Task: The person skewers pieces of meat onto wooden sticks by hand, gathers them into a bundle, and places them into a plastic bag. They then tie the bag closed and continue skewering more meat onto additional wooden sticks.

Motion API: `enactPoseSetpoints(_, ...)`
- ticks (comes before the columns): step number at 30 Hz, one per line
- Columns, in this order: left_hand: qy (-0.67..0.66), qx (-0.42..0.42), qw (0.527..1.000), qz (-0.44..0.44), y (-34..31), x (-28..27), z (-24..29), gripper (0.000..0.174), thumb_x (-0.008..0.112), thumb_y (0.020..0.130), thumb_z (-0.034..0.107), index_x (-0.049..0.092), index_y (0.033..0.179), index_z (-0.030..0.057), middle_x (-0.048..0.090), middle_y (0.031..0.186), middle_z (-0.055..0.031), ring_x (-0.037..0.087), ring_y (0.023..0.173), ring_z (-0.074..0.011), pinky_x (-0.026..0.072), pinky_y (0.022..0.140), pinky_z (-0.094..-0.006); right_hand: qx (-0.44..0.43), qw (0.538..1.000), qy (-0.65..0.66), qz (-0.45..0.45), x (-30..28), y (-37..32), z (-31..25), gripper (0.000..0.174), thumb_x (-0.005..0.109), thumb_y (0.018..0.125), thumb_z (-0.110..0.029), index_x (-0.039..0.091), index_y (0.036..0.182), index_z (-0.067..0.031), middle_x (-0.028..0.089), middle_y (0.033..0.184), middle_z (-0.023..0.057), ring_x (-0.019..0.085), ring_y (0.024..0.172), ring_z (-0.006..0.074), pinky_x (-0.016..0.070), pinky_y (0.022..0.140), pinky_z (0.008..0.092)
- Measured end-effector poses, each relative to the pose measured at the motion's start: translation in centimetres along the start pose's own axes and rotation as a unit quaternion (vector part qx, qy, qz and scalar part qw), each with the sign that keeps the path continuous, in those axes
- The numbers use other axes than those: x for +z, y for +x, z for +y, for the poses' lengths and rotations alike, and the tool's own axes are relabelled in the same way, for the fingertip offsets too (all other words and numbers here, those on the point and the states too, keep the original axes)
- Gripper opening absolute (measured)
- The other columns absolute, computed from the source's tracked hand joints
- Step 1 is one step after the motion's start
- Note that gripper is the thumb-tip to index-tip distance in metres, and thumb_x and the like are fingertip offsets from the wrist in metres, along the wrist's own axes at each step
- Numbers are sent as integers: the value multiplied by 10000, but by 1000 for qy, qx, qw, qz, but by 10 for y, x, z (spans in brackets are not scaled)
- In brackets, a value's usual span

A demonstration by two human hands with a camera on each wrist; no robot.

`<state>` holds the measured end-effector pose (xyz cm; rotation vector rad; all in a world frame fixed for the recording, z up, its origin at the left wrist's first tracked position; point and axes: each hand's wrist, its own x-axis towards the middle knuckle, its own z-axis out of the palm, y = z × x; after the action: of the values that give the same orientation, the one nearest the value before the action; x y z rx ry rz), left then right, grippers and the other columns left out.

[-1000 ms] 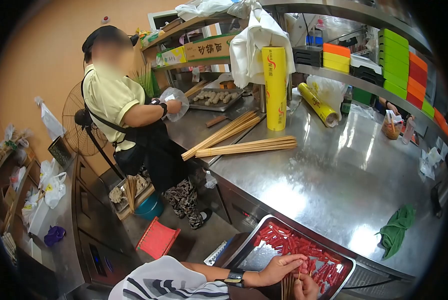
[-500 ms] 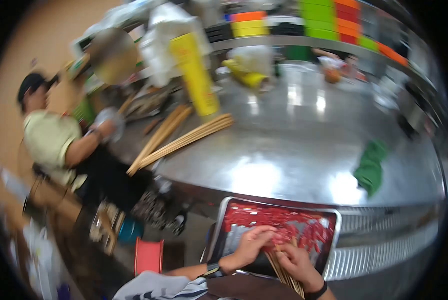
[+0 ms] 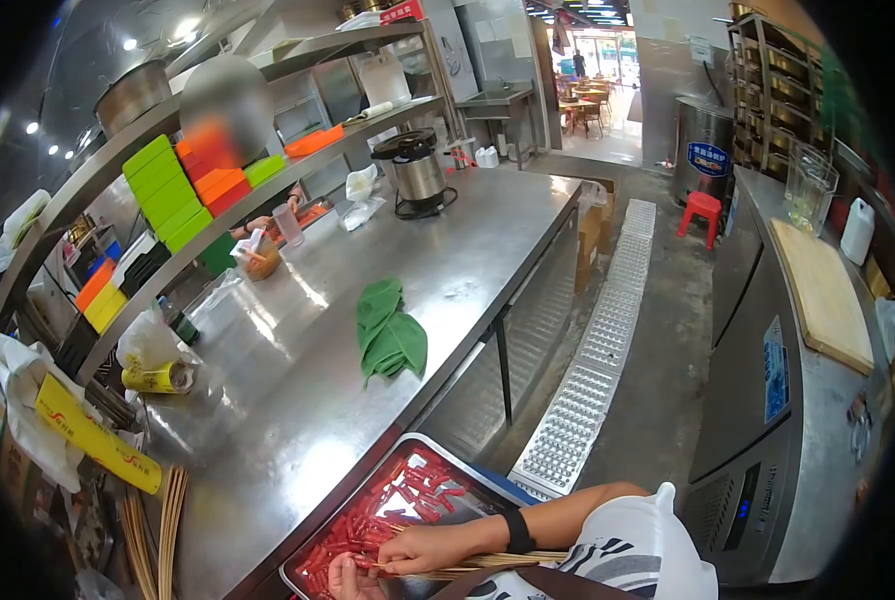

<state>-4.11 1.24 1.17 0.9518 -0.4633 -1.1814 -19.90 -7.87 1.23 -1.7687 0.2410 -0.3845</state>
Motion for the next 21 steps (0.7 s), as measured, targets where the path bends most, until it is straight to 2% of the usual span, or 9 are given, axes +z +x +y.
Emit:
enactPoseSetpoints(2,6,-1,1000,1,-1,-3,-1,168,531,886,92,525,1041,28,582,915,-90,576,808,-184,492,734,-332,-36,998,25,34,3,-2,1,223,479,902,-215,536,915,0,484,592,58,444,544,133,359,511,299)
enactPoseSetpoints(9,11,5,999,-33,6,-17,-9,139,522,892,89,526,1014,24,577,891,-90,575,799,-174,493,713,-322,-13,1000,2,15,-2,-2,-6,214,486,893,-208,533,911,0,482,586,57,435,528,136,354,505,298)
enactPoseSetpoints(16,87,8,996,-2,10,-25,-10,114,529,892,101,529,980,29,574,834,-74,566,745,-156,485,703,-296,-19,1000,0,25,0,0,-1,188,499,866,-180,546,925,-8,496,576,63,455,515,149,365,501,305)
enactPoseSetpoints(19,86,21,996,-4,12,-24,-10,90,535,888,97,520,949,32,577,827,-79,566,731,-157,487,687,-294,-5,1000,-4,24,-2,-1,-7,186,500,864,-174,550,948,-16,509,599,62,475,530,154,381,512,304)
enactPoseSetpoints(20,-21,51,998,-13,17,-26,-16,74,554,851,27,531,918,3,597,822,-102,610,731,-179,531,677,-305,8,999,-11,29,-3,-1,-11,188,501,863,-172,552,961,-21,514,612,60,486,539,156,391,520,303)
enactPoseSetpoints(21,19,47,999,2,17,-28,-20,65,538,870,82,510,897,29,585,787,-73,580,698,-149,497,654,-284,9,1000,0,10,-5,0,-12,188,501,863,-172,552,961,-21,514,612,60,486,539,156,391,520,303)
